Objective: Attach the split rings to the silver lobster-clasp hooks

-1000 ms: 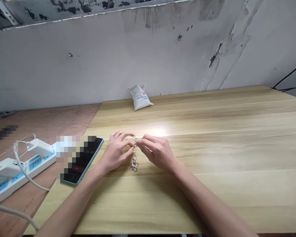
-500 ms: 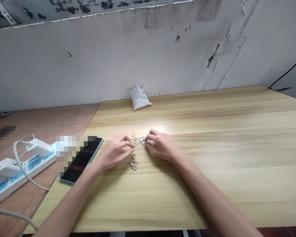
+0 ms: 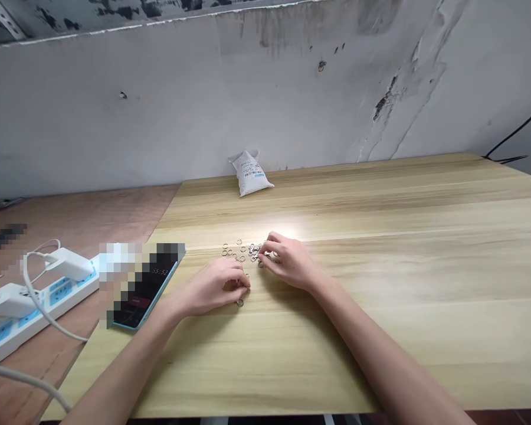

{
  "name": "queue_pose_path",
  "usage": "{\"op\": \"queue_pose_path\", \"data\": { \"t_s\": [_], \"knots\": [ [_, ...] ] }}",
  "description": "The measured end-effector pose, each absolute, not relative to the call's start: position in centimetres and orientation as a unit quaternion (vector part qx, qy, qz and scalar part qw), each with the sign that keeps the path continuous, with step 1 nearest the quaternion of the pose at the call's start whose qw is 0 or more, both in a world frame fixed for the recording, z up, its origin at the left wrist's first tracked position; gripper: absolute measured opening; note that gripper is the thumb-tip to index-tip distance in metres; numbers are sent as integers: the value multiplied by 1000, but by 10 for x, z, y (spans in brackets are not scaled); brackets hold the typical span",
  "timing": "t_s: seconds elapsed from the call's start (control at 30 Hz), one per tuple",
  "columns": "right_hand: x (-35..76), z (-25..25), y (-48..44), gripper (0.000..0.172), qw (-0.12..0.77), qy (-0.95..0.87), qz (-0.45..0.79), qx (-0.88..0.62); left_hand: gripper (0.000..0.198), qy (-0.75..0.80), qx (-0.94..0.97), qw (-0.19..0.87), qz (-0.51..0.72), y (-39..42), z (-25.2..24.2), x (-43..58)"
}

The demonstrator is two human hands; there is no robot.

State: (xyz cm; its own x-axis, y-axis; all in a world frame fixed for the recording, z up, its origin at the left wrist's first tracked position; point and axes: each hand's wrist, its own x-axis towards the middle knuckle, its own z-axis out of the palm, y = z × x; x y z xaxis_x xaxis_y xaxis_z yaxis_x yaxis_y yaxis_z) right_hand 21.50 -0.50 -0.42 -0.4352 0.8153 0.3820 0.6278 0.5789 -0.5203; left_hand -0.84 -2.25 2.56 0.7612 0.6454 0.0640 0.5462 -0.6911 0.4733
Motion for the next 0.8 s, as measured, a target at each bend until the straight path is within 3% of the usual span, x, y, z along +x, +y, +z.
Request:
{"op": "queue_pose_path", "data": {
  "t_s": [0.33,0.63,0.8],
  "knots": [
    [209,20,-15,29,305,-745,498,-323,14,298,837,327,320,-18,35,-10],
    [204,8,-15,32,312,-673,597,-305,14,336,810,328,352,-18,36,-6],
    [200,9,-16,29,340,-645,603,-324,11,409,796,270,356,-18,31,-6]
  ]
}}
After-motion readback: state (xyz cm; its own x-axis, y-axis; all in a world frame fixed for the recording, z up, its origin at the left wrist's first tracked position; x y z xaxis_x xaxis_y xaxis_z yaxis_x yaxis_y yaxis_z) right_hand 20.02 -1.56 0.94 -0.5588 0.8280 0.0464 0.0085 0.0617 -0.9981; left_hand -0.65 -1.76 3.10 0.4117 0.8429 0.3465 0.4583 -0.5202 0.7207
